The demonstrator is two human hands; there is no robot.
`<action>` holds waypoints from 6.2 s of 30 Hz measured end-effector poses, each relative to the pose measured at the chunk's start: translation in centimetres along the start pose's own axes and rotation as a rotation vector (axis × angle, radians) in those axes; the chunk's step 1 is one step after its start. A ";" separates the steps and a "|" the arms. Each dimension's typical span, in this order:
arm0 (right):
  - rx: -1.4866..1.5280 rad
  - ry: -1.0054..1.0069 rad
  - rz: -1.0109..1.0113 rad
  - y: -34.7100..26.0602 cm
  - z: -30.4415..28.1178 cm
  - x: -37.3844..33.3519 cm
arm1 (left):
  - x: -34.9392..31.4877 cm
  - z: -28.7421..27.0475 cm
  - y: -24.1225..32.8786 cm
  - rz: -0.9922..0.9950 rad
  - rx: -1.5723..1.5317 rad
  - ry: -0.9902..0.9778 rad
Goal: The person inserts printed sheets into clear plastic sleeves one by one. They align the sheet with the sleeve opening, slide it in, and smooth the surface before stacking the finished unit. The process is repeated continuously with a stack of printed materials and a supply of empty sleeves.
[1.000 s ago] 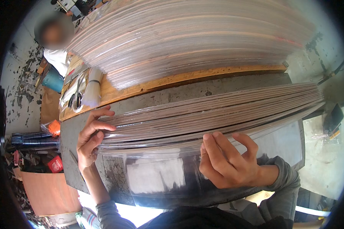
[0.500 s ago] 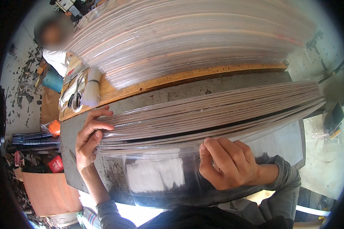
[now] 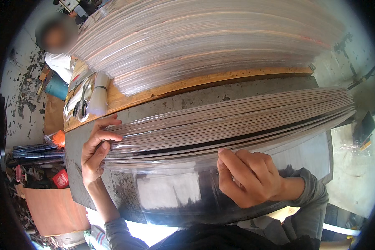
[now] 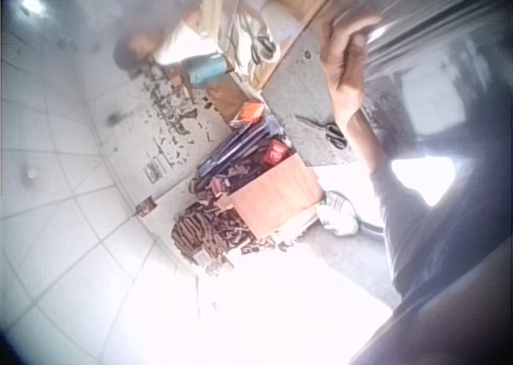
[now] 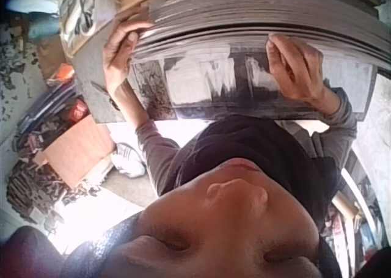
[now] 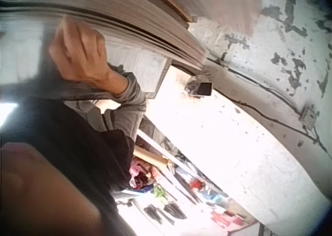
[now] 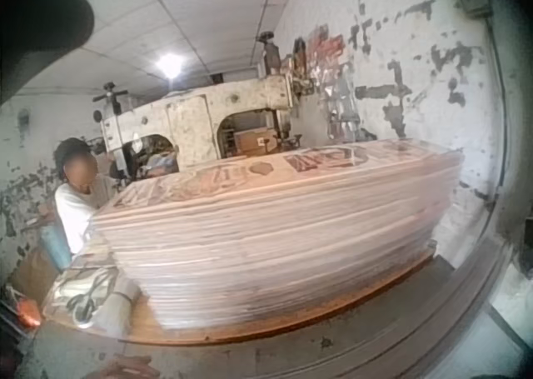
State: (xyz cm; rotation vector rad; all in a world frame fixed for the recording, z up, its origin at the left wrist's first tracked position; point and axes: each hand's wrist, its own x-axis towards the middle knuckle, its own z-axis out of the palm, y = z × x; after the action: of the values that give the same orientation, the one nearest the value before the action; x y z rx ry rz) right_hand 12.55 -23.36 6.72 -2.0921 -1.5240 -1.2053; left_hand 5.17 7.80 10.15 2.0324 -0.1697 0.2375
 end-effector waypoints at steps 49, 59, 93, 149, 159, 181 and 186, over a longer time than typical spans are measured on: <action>0.044 -0.213 0.194 -1.5 -1.5 0.5 | -0.1 0.0 0.2 -0.016 0.026 -0.013; 0.012 -0.066 0.118 -1.7 -0.3 -0.7 | -0.1 -0.2 0.2 0.026 0.067 -0.057; 0.063 -0.165 0.251 -2.2 -1.3 0.5 | -0.1 0.3 0.0 0.001 0.069 0.001; 0.125 -0.277 0.146 -1.5 -1.7 0.8 | -0.5 -0.1 0.4 -0.014 0.157 -0.073; 0.100 -0.238 0.113 -1.6 -1.2 0.2 | -0.5 0.1 0.5 -0.030 0.131 -0.046; 0.071 -0.245 0.064 -1.6 -1.4 0.3 | -0.4 0.6 0.4 -0.058 0.088 -0.002; -0.039 -0.266 0.075 -1.5 -1.4 0.5 | -0.4 0.6 0.4 -0.058 0.096 0.002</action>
State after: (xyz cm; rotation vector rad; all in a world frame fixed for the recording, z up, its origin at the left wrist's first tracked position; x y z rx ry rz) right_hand 10.68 -23.36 7.59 -2.3912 -1.5226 -0.9684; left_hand 4.77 7.08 10.12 2.1286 -0.1001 0.2148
